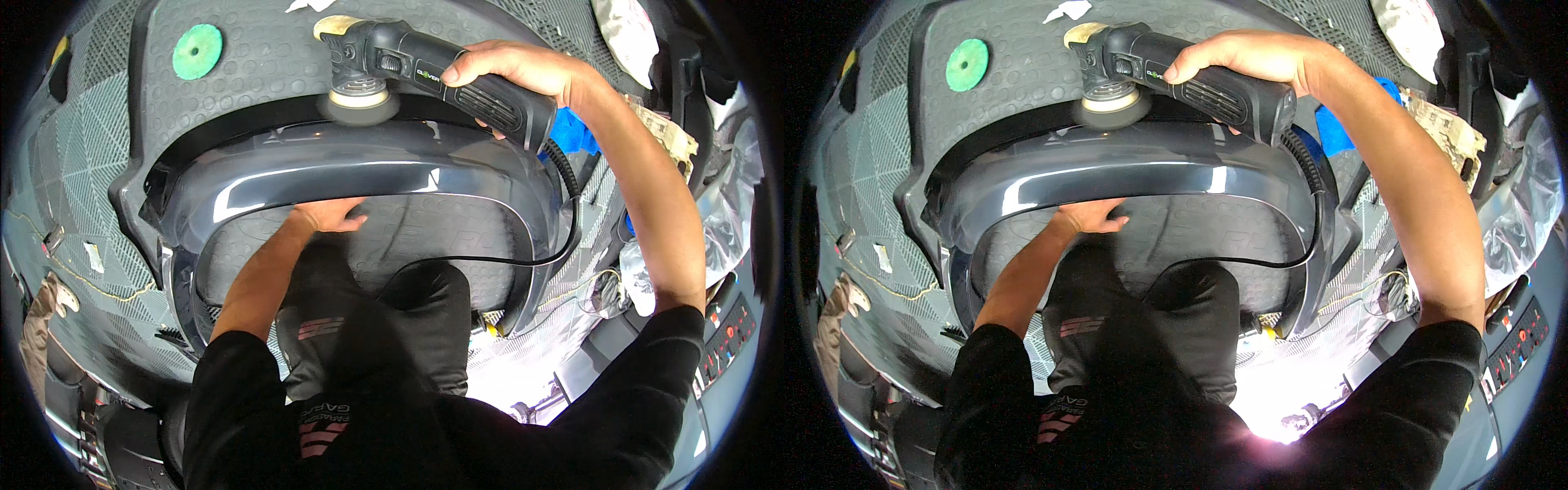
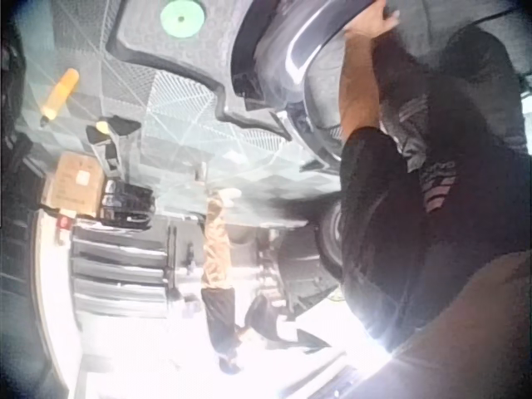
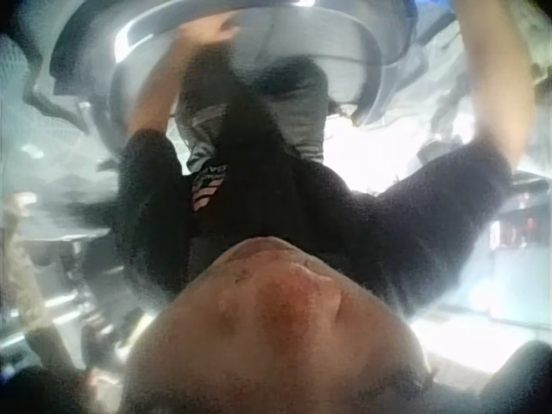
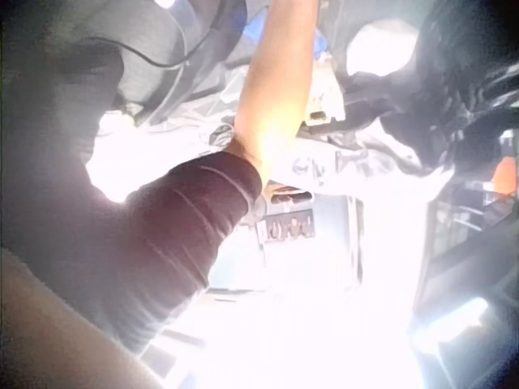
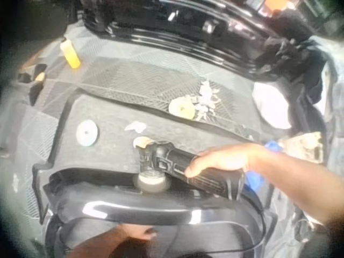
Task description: The person uses a rotary polisher with a foam pad to buff a detached black car bumper placed on a floor mat. They apply compound from a can, then move the polisher across the bumper surface in overlapping passes, occasionally wiping the surface with a cloth.
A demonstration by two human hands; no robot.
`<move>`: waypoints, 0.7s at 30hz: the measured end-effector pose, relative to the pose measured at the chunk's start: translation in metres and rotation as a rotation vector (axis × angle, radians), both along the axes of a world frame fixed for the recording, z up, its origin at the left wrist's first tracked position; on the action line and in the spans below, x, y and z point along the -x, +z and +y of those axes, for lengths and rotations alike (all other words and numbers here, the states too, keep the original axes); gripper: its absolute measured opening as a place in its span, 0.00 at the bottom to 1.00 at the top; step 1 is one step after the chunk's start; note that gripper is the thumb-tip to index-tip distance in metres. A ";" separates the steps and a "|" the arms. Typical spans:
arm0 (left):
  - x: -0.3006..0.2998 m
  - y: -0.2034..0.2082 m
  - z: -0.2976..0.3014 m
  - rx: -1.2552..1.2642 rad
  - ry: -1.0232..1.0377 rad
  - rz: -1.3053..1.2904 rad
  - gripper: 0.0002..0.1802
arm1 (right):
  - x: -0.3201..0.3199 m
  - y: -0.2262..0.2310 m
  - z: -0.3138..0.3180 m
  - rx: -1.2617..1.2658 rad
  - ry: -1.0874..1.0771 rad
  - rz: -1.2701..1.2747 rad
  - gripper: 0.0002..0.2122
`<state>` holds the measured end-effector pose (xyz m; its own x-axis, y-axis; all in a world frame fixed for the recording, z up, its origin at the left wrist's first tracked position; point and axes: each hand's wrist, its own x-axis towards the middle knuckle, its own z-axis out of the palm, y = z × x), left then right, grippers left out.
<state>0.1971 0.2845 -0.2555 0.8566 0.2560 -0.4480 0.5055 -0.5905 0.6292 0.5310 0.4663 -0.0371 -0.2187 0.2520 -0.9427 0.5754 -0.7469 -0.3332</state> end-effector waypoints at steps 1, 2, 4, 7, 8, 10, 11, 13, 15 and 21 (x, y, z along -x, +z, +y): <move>0.001 -0.002 -0.001 0.002 0.010 -0.018 0.32 | -0.007 0.003 -0.004 0.014 -0.024 -0.008 0.29; 0.001 -0.003 -0.001 0.004 0.024 -0.038 0.32 | -0.016 0.006 -0.008 0.029 -0.046 -0.019 0.26; 0.001 -0.006 -0.002 -0.055 0.049 -0.126 0.33 | -0.041 0.015 -0.019 0.088 -0.085 -0.039 0.26; 0.000 -0.007 -0.003 -0.096 0.010 -0.081 0.35 | -0.078 0.021 -0.045 0.077 -0.192 -0.095 0.26; 0.000 -0.007 -0.003 -0.098 -0.020 -0.035 0.35 | -0.092 0.026 -0.054 0.047 -0.212 -0.051 0.25; -0.001 -0.006 -0.004 -0.108 -0.037 0.001 0.36 | -0.114 0.029 -0.079 -0.020 -0.291 -0.095 0.24; -0.002 -0.006 -0.004 -0.118 -0.022 -0.010 0.36 | -0.124 0.029 -0.090 -0.010 -0.323 -0.109 0.24; -0.002 -0.006 -0.005 -0.137 -0.010 -0.024 0.37 | -0.146 0.032 -0.107 0.003 -0.386 -0.141 0.25; -0.003 -0.006 -0.006 -0.165 -0.032 0.007 0.37 | -0.168 0.036 -0.123 0.014 -0.427 -0.170 0.26; -0.003 -0.010 -0.006 -0.103 -0.012 0.031 0.39 | -0.211 0.038 -0.174 0.013 -0.522 -0.164 0.26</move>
<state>0.2005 0.2780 -0.2657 0.8460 0.2924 -0.4459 0.5165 -0.6573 0.5488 0.7416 0.2922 0.0005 0.0823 0.2757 -0.9577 0.1706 -0.9507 -0.2590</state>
